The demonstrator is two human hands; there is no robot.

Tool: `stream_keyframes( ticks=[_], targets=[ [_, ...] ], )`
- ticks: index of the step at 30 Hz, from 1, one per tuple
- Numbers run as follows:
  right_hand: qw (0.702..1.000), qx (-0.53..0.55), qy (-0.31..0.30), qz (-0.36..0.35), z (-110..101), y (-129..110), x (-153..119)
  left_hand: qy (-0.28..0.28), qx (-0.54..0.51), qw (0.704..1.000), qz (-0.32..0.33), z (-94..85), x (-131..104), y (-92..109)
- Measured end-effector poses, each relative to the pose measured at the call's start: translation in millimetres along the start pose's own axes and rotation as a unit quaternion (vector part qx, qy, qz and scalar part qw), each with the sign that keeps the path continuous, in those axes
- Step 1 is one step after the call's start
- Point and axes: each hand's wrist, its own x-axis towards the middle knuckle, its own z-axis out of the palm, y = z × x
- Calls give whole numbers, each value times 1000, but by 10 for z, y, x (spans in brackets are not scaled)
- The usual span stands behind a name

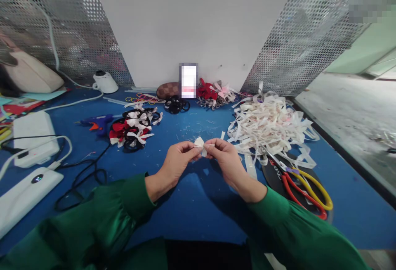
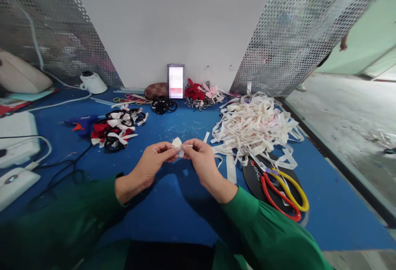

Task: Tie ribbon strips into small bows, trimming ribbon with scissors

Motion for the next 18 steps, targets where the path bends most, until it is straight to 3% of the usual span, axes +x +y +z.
stream_keyframes(
  ticks=[12, 14, 18],
  targets=[
    [1000, 10, 15, -8, 24, 30, 9, -34, -26, 999, -18, 9, -19, -22],
    [999, 13, 31, -7, 11, 35, 29, 4, -46, 999, -28, -8, 6, -38],
    [998, 35, 47, -11, 5, 33, 37, 159, -108, 981, 16, -61, 62, -29]
  ],
)
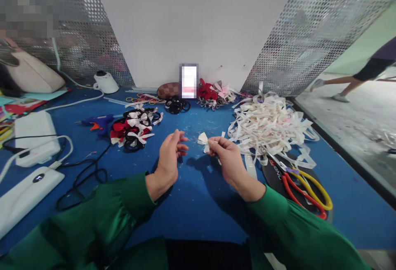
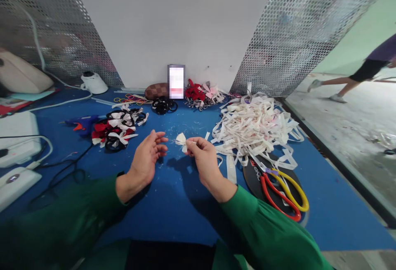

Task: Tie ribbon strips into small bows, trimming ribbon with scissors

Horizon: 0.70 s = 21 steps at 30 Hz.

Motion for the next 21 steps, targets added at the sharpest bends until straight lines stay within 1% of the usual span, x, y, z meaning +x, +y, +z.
stream_keyframes(
  ticks=[1, 2, 5, 7, 10, 12, 15, 17, 19, 21],
  targets=[
    [1000, 1, -2, 0, 3, -2, -6, 8, 3, 1000, 7, 0, 3, 12],
    [1000, -2, -5, 0, 7, -4, -13, -7, 17, 1000, 3, 4, -3, 24],
    [1000, -21, -13, -7, 19, -13, -38, -91, 62, 994, -27, 36, -58, 48],
    [999, -37, -22, -15, 24, -20, -51, -123, 74, 989, -30, 55, -92, 49],
    [998, -49, -31, -20, 26, -30, -61, -121, 86, 989, -11, 63, -104, 35],
    [999, -42, -25, -24, 27, -33, -64, -121, 94, 988, -2, 59, -97, 24],
    [999, -26, -16, -28, 27, -31, -65, -152, 92, 984, -21, 54, -96, 16],
    [999, -28, -21, -30, 27, -28, -66, -164, 83, 982, -39, 53, -99, 18],
    [998, -41, -32, -30, 27, -25, -70, -158, 78, 983, -48, 54, -97, 22],
    [997, -59, -44, -31, 30, -25, -77, -144, 76, 986, -44, 54, -86, 21]
  ],
)
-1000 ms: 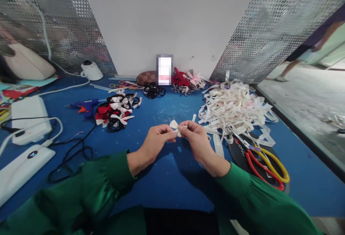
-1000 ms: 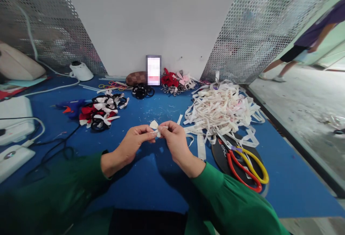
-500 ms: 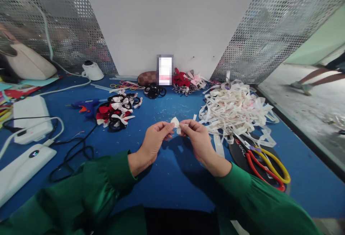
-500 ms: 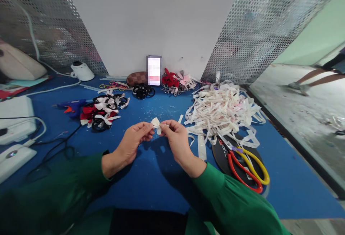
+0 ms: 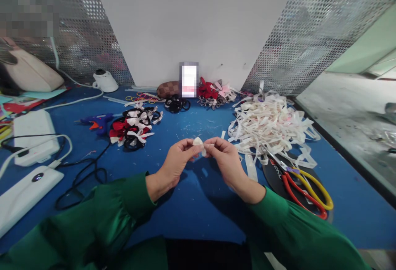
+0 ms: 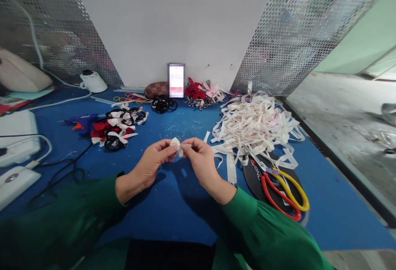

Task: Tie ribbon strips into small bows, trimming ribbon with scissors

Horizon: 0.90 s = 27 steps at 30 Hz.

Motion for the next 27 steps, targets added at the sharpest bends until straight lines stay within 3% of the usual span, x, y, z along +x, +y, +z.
stream_keyframes(
  ticks=[9, 16, 27],
  targets=[
    [1000, 20, 11, 8, -7, -31, 6, 50, -50, 997, 19, -23, 43, -47],
    [1000, 20, 2, 4, -16, 3, 9, -7, -9, 1000, -9, -11, 11, -17],
    [1000, 12, -8, 2, -13, -4, 5, -2, -4, 999, 33, -7, -9, -17]
  ],
)
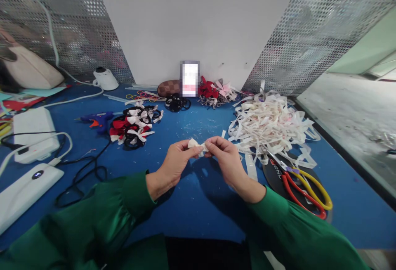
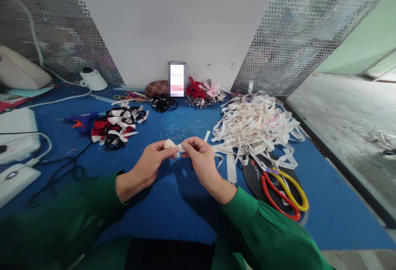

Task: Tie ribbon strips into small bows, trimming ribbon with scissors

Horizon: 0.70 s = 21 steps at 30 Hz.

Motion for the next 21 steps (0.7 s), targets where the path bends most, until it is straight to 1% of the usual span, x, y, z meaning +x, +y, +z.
stream_keyframes(
  ticks=[3, 9, 12, 14, 15, 16, 17, 18, 19, 21],
  targets=[
    [1000, -5, -7, 0, -3, -3, 3, 9, 4, 1000, 11, -5, 13, -4],
    [1000, -18, -8, 5, -27, -1, 25, -13, 17, 1000, 1, -20, 55, -23],
    [999, -31, -15, 1, -33, -13, 45, 2, 9, 1000, 12, -42, 85, -58],
    [999, -43, -17, 0, -31, -45, 45, 19, -13, 1000, 0, -59, 115, -83],
    [998, -49, -29, 3, -31, -70, 35, 32, -25, 999, -6, -69, 132, -94],
    [997, -57, -57, 15, -34, -99, 19, 45, -40, 998, -7, -79, 150, -103],
    [992, -65, -103, 34, -40, -132, -5, 60, -53, 997, -6, -88, 168, -111],
    [981, -77, -165, 59, -51, -164, -32, 72, -63, 995, -4, -97, 186, -119],
    [963, -95, -238, 84, -67, -196, -58, 74, -66, 995, -6, -105, 202, -127],
    [910, -142, -371, 120, -110, -250, -86, 61, -54, 997, -4, -116, 230, -147]
  ],
)
